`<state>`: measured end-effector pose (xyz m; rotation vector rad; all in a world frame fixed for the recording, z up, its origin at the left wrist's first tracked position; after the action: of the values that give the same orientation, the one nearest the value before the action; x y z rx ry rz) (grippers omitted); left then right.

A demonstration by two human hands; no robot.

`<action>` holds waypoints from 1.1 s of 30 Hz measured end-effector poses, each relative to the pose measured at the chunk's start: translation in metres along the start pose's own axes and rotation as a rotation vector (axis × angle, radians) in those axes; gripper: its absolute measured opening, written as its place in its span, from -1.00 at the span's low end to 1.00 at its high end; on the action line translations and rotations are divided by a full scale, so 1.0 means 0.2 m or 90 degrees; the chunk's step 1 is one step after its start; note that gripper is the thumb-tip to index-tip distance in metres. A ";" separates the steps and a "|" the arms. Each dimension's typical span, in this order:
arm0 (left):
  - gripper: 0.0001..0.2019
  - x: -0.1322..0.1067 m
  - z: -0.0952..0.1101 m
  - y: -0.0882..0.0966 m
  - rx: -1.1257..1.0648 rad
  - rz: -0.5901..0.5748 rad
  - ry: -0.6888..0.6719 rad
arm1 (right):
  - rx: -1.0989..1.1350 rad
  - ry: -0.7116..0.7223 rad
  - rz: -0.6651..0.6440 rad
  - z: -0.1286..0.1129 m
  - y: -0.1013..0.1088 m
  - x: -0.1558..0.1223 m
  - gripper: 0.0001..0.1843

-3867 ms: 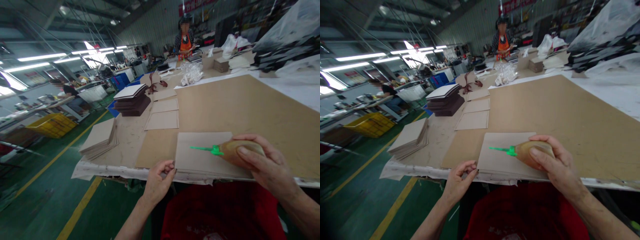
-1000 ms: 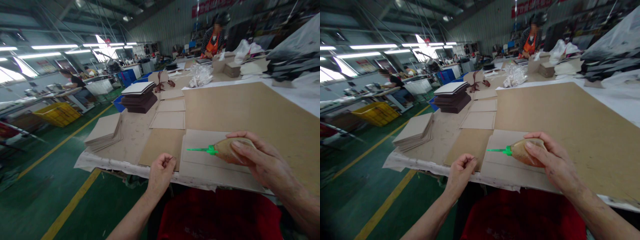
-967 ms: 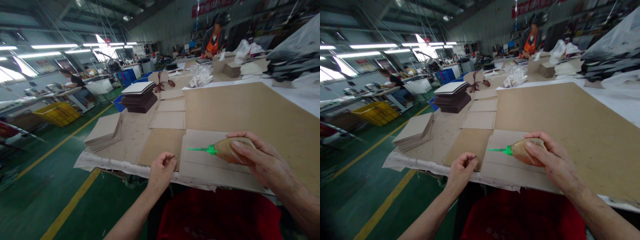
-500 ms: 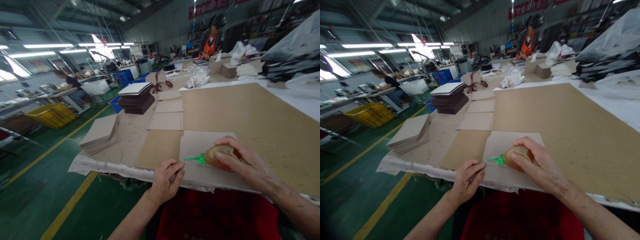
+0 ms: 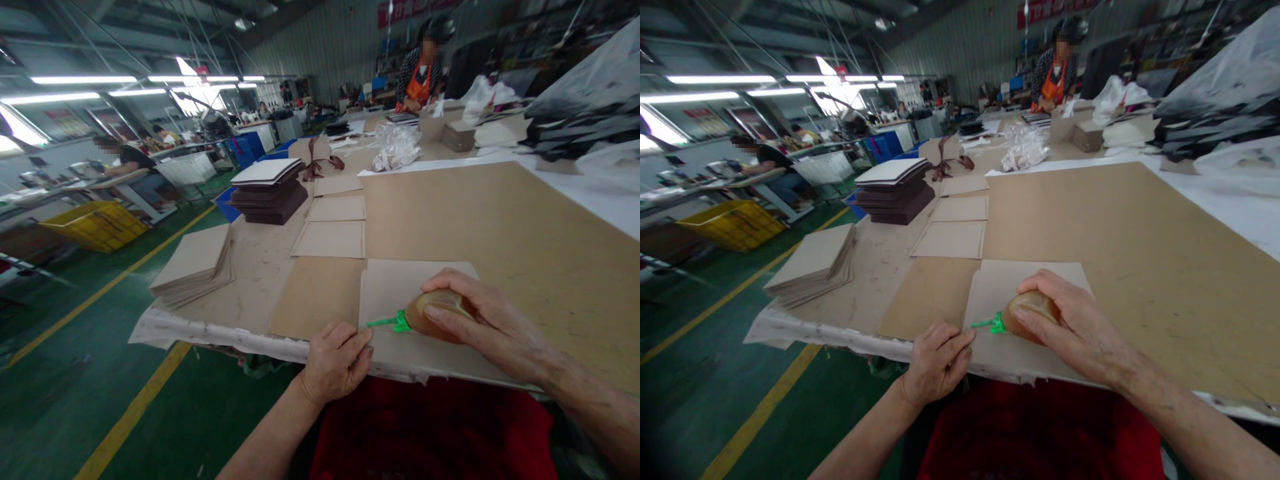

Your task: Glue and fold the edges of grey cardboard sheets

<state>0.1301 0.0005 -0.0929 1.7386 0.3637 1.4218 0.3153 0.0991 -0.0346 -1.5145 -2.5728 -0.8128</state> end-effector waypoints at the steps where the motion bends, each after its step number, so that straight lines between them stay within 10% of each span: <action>1: -0.76 0.00 0.00 0.00 0.005 0.001 -0.005 | -0.006 0.005 -0.005 -0.01 0.00 0.01 -0.74; 15: -0.76 0.03 0.03 0.02 0.058 0.005 -0.011 | -0.076 0.048 -0.053 -0.06 -0.02 0.09 -0.79; 22: -0.77 0.11 0.21 0.11 0.124 -0.039 -0.057 | -0.065 0.019 -0.048 -0.03 -0.01 0.08 -0.79; 33: -0.48 0.13 0.33 -0.08 0.180 -0.190 0.011 | -0.102 0.013 -0.065 -0.04 -0.02 0.12 -0.74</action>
<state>0.2030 0.0001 -0.0873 1.8023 0.8320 1.2126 0.2981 0.1127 -0.0216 -1.4132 -2.6452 -1.0640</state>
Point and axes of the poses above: each hand's wrist, its own x-axis towards the middle knuckle, its own y-axis out of the back of the hand, z = x × y, the point moved 8 cm from there along x, towards the middle knuckle, and after that the axes turned 14 degrees about x, right-handed, at the moved point
